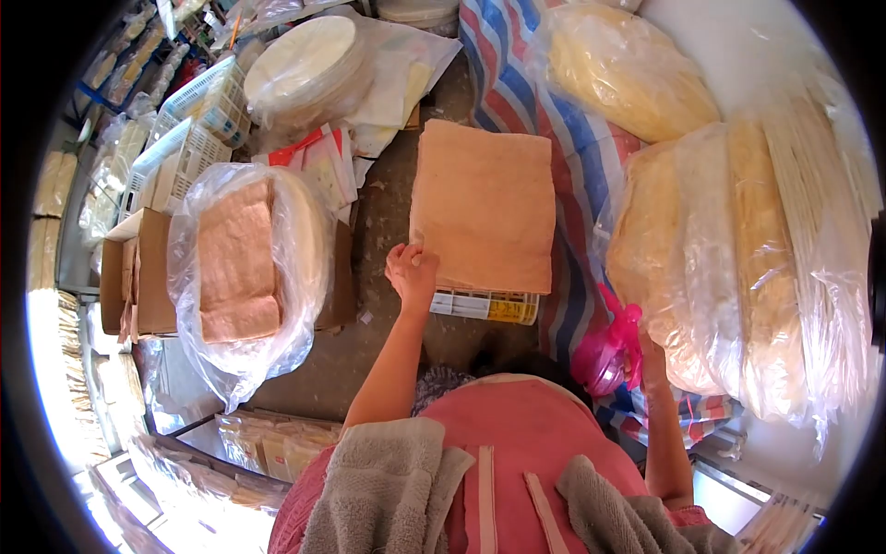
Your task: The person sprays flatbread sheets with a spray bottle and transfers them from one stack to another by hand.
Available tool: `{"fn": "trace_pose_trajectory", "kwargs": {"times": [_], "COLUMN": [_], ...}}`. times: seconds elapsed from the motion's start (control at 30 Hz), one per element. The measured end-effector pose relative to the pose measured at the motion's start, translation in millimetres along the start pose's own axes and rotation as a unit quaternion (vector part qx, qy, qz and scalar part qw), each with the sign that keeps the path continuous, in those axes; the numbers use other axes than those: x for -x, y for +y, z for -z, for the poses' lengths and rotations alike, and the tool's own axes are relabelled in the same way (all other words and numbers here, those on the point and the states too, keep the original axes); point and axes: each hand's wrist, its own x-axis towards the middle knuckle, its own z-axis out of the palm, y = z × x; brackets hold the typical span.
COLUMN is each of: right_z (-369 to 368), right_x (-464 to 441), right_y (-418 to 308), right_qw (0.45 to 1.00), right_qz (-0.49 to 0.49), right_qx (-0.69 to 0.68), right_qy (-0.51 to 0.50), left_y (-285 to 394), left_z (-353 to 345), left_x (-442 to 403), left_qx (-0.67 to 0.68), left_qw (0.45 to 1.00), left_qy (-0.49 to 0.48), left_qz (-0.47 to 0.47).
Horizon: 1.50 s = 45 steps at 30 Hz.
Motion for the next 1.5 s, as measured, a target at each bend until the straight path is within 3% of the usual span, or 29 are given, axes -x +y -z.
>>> {"fn": "trace_pose_trajectory", "kwargs": {"times": [0.2, 0.23, 0.33, 0.43, 0.53, 0.63, 0.7, 0.73, 0.8, 0.87, 0.9, 0.93, 1.03, 1.2, 1.27, 1.5], "right_z": [-7.7, -8.9, -11.3, -10.3, -5.4, -0.6, -4.5, -9.9, -21.3, -32.5, -39.9, -36.7, -32.5, -73.1, -84.9, -123.9], "right_x": [21.5, 23.7, 26.2, 27.0, 16.9, 5.8, 6.2, 15.4, 31.5, 34.8, 34.2, 28.0, 12.6, 30.4, 39.1, 77.5], "right_y": [-27.1, -30.0, -31.2, -32.5, -14.0, 0.9, -3.6, -18.3, -44.2, -49.0, -46.8, -36.6, -25.7, -41.7, -46.5, -56.6], "right_qw": [0.997, 0.997, 0.997, 0.997, 0.999, 1.000, 1.000, 0.999, 0.998, 0.998, 0.998, 0.998, 0.995, 0.996, 0.995, 0.994], "right_qz": [-0.062, -0.064, -0.061, -0.066, -0.037, -0.001, -0.006, -0.020, -0.049, -0.042, -0.039, -0.043, -0.045, -0.019, -0.024, -0.006], "right_qx": [-0.020, -0.021, -0.030, -0.026, -0.017, -0.001, -0.005, -0.015, -0.032, -0.045, -0.048, -0.034, -0.005, -0.024, -0.022, -0.030], "right_qy": [-0.039, -0.039, -0.040, -0.037, -0.013, -0.009, -0.017, -0.022, -0.039, -0.006, 0.003, -0.035, -0.089, -0.083, -0.099, -0.103], "left_y": [27.1, 28.2, 42.1, 38.6, 38.0, 60.2, 79.6, 86.1, 94.9, 56.3, 48.8, 45.9, 12.8, -16.4, -73.2, -261.8], "left_z": [10.0, 9.5, 14.0, 15.6, 17.6, 34.3, 71.7, 98.7, 164.4, 179.8, 179.0, 171.6, 194.4, 309.3, 351.1, 421.1], "left_x": [2.1, 2.7, -4.2, -6.1, -8.7, -28.2, -41.2, -49.6, -52.2, -43.4, -34.6, -16.1, -35.6, -86.1, -108.3, -150.6], "left_qx": [0.223, 0.266, 0.363, 0.382, 0.371, 0.324, 0.423, 0.413, 0.544, 0.590, 0.577, 0.568, 0.508, 0.452, 0.508, 0.543], "left_qw": [0.965, 0.954, 0.895, 0.883, 0.904, 0.942, 0.903, 0.910, 0.839, 0.805, 0.814, 0.813, 0.838, 0.878, 0.842, 0.788], "left_qy": [-0.092, -0.098, -0.100, -0.077, -0.088, -0.071, -0.067, -0.012, -0.025, -0.031, -0.018, 0.031, 0.127, 0.155, 0.184, 0.249], "left_qz": [0.098, 0.102, 0.241, 0.263, 0.194, 0.052, 0.031, -0.019, 0.013, 0.048, 0.068, 0.126, 0.155, 0.039, -0.003, 0.151]}}
